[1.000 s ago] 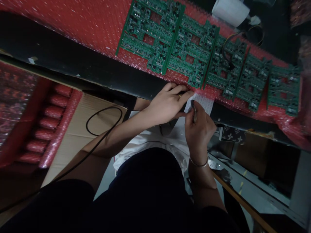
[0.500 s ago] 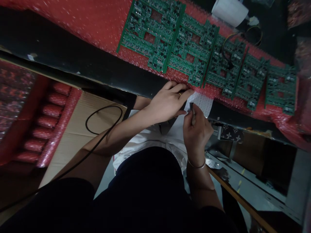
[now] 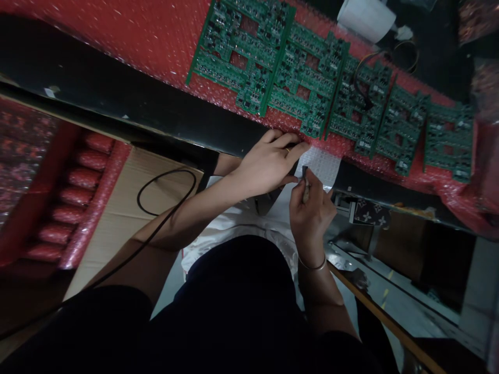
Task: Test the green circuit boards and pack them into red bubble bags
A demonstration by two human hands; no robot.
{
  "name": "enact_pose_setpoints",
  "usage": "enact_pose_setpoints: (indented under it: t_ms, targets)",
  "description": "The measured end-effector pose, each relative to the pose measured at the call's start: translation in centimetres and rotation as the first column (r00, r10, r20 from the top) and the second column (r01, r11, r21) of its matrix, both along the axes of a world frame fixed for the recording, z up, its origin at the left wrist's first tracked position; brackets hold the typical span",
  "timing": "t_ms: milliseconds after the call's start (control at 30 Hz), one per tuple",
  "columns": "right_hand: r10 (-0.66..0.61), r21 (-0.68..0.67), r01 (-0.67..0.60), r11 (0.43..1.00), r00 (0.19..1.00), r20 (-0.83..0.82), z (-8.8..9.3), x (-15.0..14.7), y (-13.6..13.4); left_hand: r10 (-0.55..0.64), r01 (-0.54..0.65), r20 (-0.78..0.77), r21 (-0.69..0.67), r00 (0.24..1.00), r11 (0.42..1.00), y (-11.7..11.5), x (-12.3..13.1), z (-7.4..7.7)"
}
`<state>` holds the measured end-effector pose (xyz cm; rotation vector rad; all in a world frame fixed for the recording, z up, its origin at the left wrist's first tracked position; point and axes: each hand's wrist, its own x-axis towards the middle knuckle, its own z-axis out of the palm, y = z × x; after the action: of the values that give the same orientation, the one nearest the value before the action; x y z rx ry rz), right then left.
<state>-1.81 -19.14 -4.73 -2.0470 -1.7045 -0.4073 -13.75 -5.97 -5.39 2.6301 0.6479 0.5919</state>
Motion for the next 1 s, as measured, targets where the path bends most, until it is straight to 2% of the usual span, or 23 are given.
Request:
enact_pose_setpoints:
  t_ms: [233, 567, 733, 867, 1000]
  targets:
    - [-0.001, -0.030, -0.001, 1.000, 0.998, -0.060, -0.5, -0.2, -0.3, -0.006, 0.006, 0.004, 0.000, 1.000, 1.000, 0.0, 0.1, 0.0]
    - [0.018, -0.022, -0.018, 1.000, 1.000, -0.010, -0.5, -0.4, -0.7, -0.013, 0.014, -0.007, 0.035, 1.000, 0.999, 0.1, 0.0, -0.2]
    - [0.037, 0.025, -0.036, 0.999, 0.999, -0.032, -0.5, -0.4, -1.4, -0.019, 0.019, -0.012, 0.054, 1.000, 0.998, 0.0, -0.1, 0.0]
    - [-0.023, 0.096, 0.031, 0.995, 0.996, -0.087, -0.9, 0.5, -1.6, -0.020, 0.021, -0.017, 0.053, 1.000, 0.998, 0.1, -0.1, 0.0]
    - [-0.078, 0.118, 0.092, 0.989, 0.990, -0.118, -1.1, 1.8, -0.1, -0.026, 0.027, -0.013, 0.048, 1.000, 0.998, 0.1, 0.0, -0.1]
